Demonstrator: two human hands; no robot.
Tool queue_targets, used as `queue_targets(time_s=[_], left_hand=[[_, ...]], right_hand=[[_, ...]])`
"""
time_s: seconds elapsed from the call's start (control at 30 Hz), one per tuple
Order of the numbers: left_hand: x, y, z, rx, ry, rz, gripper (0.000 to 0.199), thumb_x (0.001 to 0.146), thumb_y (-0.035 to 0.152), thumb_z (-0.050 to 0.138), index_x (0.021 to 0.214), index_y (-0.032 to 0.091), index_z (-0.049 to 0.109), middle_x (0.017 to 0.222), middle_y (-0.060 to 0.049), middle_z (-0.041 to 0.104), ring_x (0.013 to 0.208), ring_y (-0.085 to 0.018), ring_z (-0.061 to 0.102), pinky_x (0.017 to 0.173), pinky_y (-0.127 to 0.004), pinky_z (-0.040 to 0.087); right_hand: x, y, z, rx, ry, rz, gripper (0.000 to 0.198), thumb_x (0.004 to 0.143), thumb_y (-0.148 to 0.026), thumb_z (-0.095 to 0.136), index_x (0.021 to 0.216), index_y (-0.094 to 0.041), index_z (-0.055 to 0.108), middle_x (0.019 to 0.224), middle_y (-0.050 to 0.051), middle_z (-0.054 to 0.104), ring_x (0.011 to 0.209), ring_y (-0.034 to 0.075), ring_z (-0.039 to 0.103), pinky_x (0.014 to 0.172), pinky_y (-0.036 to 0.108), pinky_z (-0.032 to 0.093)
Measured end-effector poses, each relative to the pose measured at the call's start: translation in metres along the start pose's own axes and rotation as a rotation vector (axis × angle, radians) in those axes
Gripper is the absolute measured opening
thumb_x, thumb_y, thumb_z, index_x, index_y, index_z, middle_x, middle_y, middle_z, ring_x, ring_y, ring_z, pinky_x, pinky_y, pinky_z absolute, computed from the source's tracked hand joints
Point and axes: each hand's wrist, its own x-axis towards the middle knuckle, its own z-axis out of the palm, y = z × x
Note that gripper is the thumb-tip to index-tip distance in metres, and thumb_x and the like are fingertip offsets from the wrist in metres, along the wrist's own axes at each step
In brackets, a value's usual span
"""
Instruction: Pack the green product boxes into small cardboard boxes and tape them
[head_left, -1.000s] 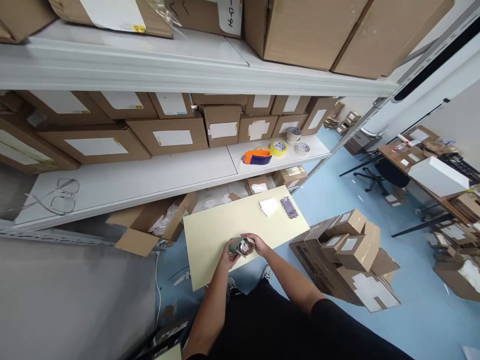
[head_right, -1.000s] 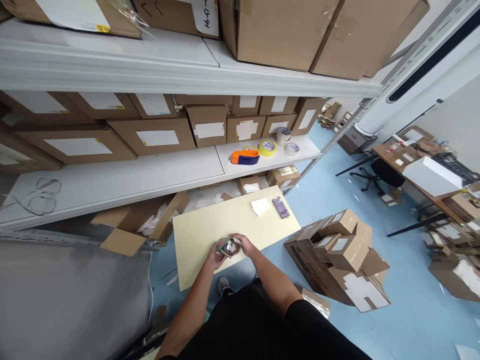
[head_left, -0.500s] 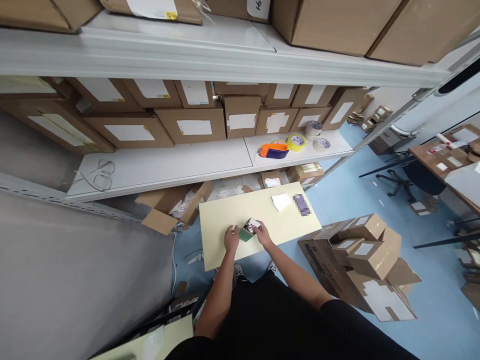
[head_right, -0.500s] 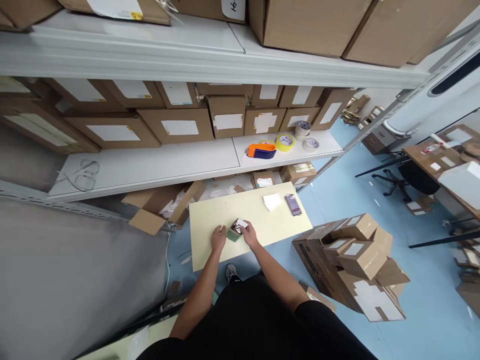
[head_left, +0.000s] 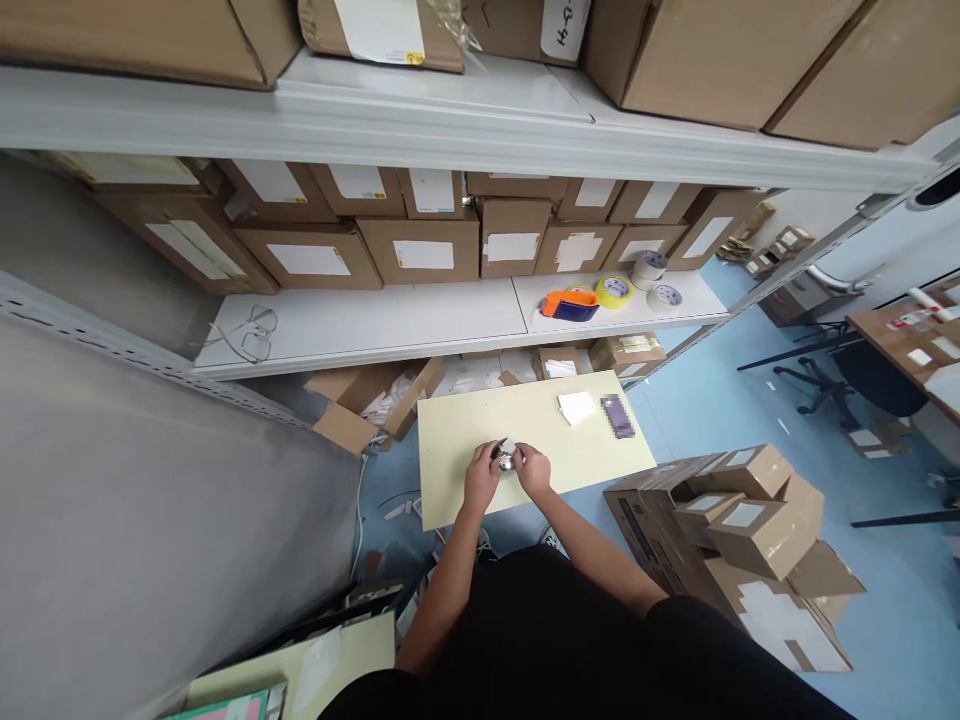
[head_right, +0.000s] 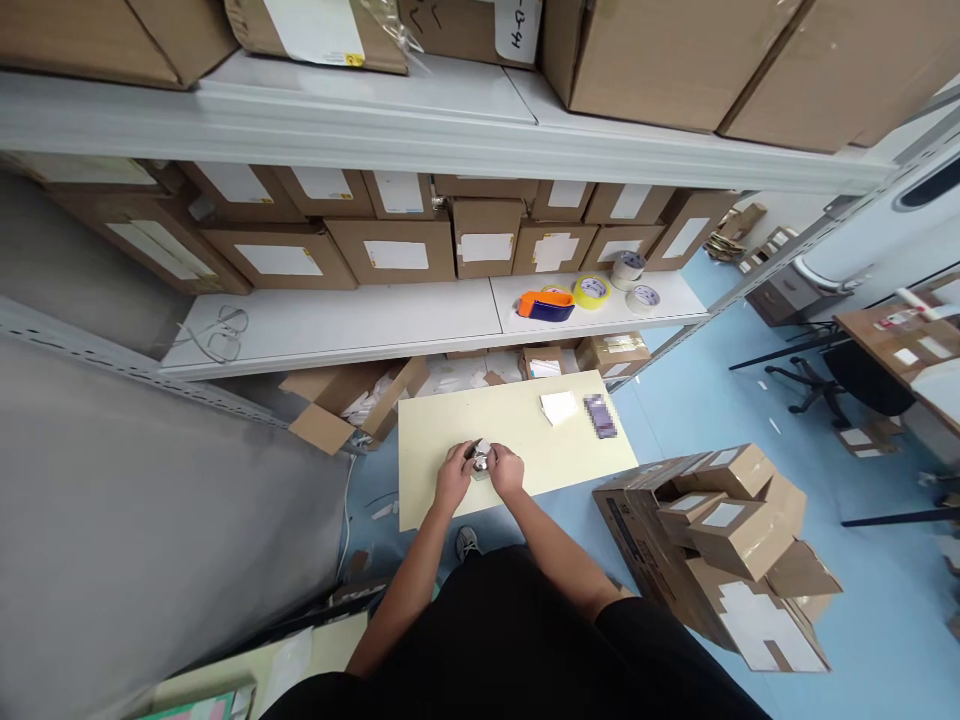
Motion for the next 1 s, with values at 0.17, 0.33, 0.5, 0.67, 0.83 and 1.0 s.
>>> queue_targets(time_s=[0.17, 0.33, 0.5, 0.67, 0.83, 1.0], left_hand=[[-0.006, -0.014, 0.000, -0.043, -0.058, 0.041, 0.052, 0.099, 0.023, 0.045, 0.151, 0.024, 0.049, 0.154, -0.010, 0.052, 0.144, -0.024, 0.046, 0.122, -0.041, 0.037], [-0.007, -0.016, 0.004, -0.078, -0.137, 0.092, 0.075, 0.088, 0.023, 0.064, 0.158, 0.026, 0.039, 0.159, -0.009, 0.047, 0.147, -0.025, 0.044, 0.123, -0.040, 0.034], [-0.007, -0.015, 0.002, -0.096, -0.195, 0.103, 0.077, 0.084, 0.019, 0.063, 0.157, 0.026, 0.040, 0.159, -0.008, 0.048, 0.146, -0.025, 0.044, 0.123, -0.040, 0.034], [-0.009, -0.014, -0.004, -0.149, -0.264, 0.077, 0.086, 0.076, 0.025, 0.077, 0.155, 0.029, 0.042, 0.153, -0.008, 0.054, 0.137, -0.029, 0.053, 0.116, -0.044, 0.042], [-0.013, -0.005, -0.005, -0.075, -0.216, 0.023, 0.086, 0.072, 0.017, 0.081, 0.150, 0.031, 0.046, 0.144, -0.007, 0.062, 0.130, -0.030, 0.059, 0.108, -0.044, 0.048], [-0.017, -0.003, 0.000, -0.055, -0.171, 0.031, 0.081, 0.075, 0.009, 0.075, 0.148, 0.030, 0.048, 0.146, -0.008, 0.060, 0.128, -0.030, 0.060, 0.106, -0.044, 0.049]], right_hand=[[-0.001, -0.003, -0.004, 0.008, -0.028, -0.037, 0.043, 0.088, -0.040, 0.066, 0.130, -0.030, 0.065, 0.120, 0.009, 0.072, 0.107, 0.031, 0.065, 0.097, 0.039, 0.044], [-0.002, -0.010, -0.008, -0.147, -0.028, -0.082, 0.039, 0.083, -0.027, 0.067, 0.123, -0.027, 0.067, 0.133, 0.011, 0.062, 0.116, 0.030, 0.060, 0.094, 0.038, 0.045], [0.004, -0.022, -0.020, -0.395, -0.116, -0.126, 0.031, 0.078, -0.024, 0.072, 0.109, -0.023, 0.068, 0.116, 0.012, 0.065, 0.105, 0.030, 0.064, 0.088, 0.037, 0.046], [0.000, -0.037, -0.025, -0.489, -0.095, -0.098, 0.029, 0.080, -0.032, 0.076, 0.104, -0.021, 0.066, 0.107, 0.011, 0.068, 0.094, 0.027, 0.069, 0.081, 0.034, 0.047], [-0.007, -0.053, -0.023, -0.677, -0.114, -0.028, 0.029, 0.090, -0.029, 0.063, 0.115, -0.014, 0.062, 0.112, 0.015, 0.071, 0.096, 0.025, 0.071, 0.079, 0.031, 0.047], [-0.002, -0.050, -0.036, -0.622, -0.129, -0.029, 0.021, 0.096, -0.026, 0.053, 0.108, -0.017, 0.067, 0.102, 0.013, 0.076, 0.095, 0.024, 0.072, 0.079, 0.029, 0.047]])
